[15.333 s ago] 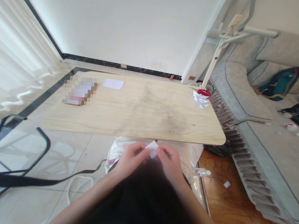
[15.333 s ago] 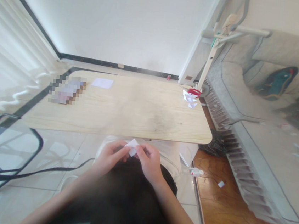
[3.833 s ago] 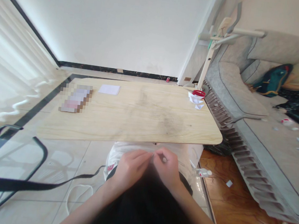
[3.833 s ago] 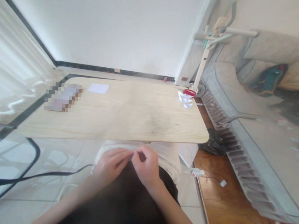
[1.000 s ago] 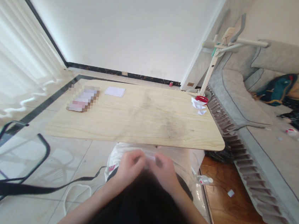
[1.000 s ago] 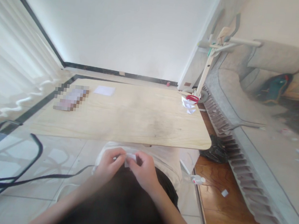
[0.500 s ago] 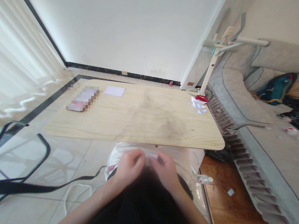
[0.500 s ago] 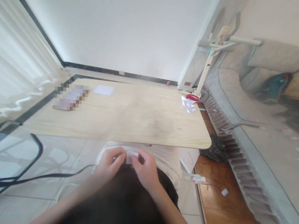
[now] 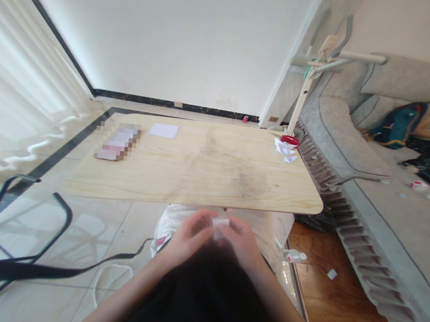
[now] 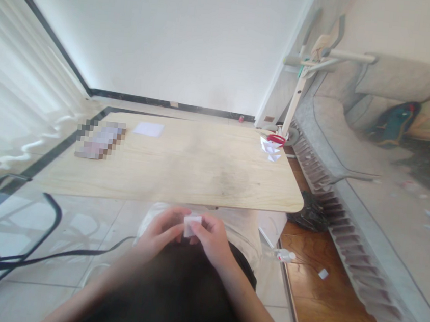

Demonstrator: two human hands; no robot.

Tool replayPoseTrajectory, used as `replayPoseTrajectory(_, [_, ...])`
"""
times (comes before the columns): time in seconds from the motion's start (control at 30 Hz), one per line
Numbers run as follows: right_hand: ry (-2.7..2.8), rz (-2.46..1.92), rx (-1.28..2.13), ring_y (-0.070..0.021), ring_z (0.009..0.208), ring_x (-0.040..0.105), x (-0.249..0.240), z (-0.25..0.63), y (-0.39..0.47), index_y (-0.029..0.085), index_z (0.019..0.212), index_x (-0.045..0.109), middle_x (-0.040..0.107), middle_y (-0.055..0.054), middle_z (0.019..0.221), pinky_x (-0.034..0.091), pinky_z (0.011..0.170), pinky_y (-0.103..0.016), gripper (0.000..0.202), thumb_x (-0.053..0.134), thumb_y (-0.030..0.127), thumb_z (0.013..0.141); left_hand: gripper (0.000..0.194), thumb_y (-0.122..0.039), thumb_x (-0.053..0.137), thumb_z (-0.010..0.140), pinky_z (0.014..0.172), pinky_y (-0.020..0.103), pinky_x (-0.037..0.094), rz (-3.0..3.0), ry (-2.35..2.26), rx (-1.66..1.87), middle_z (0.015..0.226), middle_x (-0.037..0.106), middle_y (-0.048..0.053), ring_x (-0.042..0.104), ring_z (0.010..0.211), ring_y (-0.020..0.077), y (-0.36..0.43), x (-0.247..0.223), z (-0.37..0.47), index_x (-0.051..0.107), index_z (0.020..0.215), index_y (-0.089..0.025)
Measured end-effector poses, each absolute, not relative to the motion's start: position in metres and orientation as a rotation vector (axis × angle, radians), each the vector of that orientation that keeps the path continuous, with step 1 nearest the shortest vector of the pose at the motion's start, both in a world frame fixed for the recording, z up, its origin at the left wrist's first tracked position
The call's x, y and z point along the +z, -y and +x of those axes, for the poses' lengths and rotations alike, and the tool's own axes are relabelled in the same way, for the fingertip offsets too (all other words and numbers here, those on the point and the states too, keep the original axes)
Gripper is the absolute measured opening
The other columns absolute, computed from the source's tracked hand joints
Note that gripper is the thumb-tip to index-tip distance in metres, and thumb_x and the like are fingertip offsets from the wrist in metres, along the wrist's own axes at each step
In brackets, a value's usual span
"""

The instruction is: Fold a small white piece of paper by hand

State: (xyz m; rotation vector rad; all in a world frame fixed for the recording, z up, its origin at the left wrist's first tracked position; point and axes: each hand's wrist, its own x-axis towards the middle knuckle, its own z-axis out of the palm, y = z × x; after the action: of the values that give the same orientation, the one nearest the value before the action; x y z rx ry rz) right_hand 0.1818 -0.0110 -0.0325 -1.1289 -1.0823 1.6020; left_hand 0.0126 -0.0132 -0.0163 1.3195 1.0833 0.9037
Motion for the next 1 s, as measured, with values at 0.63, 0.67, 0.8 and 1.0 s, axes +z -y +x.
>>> replayPoseTrajectory(0.63, [0.995, -0.998, 1.884, -0.0107, 0.048, 0.048, -0.021, 0.182, 0.011, 0.017, 0.061, 0.061, 0.053, 0.003, 0.052, 0.038, 0.047, -0.022, 0.026, 0.067, 0.038, 0.076, 0.043, -0.033, 0.067, 0.083, 0.063, 0.029, 0.055, 1.393, -0.977, 0.788, 0.091, 0.076, 0.006, 0.07, 0.076, 0.0212, 0.013, -0.033, 0.011, 0.064, 0.124, -0.022])
replayPoseTrajectory(0.67, [1.022, -1.008, 1.864, -0.0109, 0.049, 0.049, -0.022, 0.182, 0.011, 0.017, 0.061, 0.061, 0.054, 0.003, 0.052, 0.039, 0.047, -0.022, 0.026, 0.066, 0.038, 0.077, 0.041, -0.033, 0.066, 0.083, 0.064, 0.029, 0.055, 1.385, -0.973, 0.794, 0.088, 0.076, 0.005, 0.07, 0.074, 0.0207, 0.013, -0.032, 0.012, 0.064, 0.123, -0.021])
replayPoseTrajectory(0.8, [1.128, -1.062, 1.783, -0.0122, 0.05, 0.053, -0.027, 0.184, 0.011, 0.017, 0.069, 0.066, 0.059, 0.001, 0.055, 0.043, 0.048, -0.023, 0.027, 0.059, 0.039, 0.084, 0.033, -0.032, 0.066, 0.085, 0.067, 0.029, 0.055, 1.379, -0.969, 0.855, 0.08, 0.075, 0.003, 0.069, 0.068, 0.0189, 0.013, -0.028, 0.018, 0.068, 0.115, -0.02])
replayPoseTrajectory(1.0, [1.33, -0.962, 1.745, -0.0123, 0.056, 0.055, -0.025, 0.189, 0.011, 0.017, 0.08, 0.066, 0.06, 0.001, 0.064, 0.046, 0.054, -0.024, 0.023, 0.055, 0.035, 0.089, 0.02, -0.029, 0.065, 0.083, 0.081, 0.032, 0.052, 1.458, -1.144, 1.036, 0.089, 0.073, 0.006, 0.068, 0.086, 0.022, 0.011, -0.029, 0.019, 0.075, 0.097, -0.017])
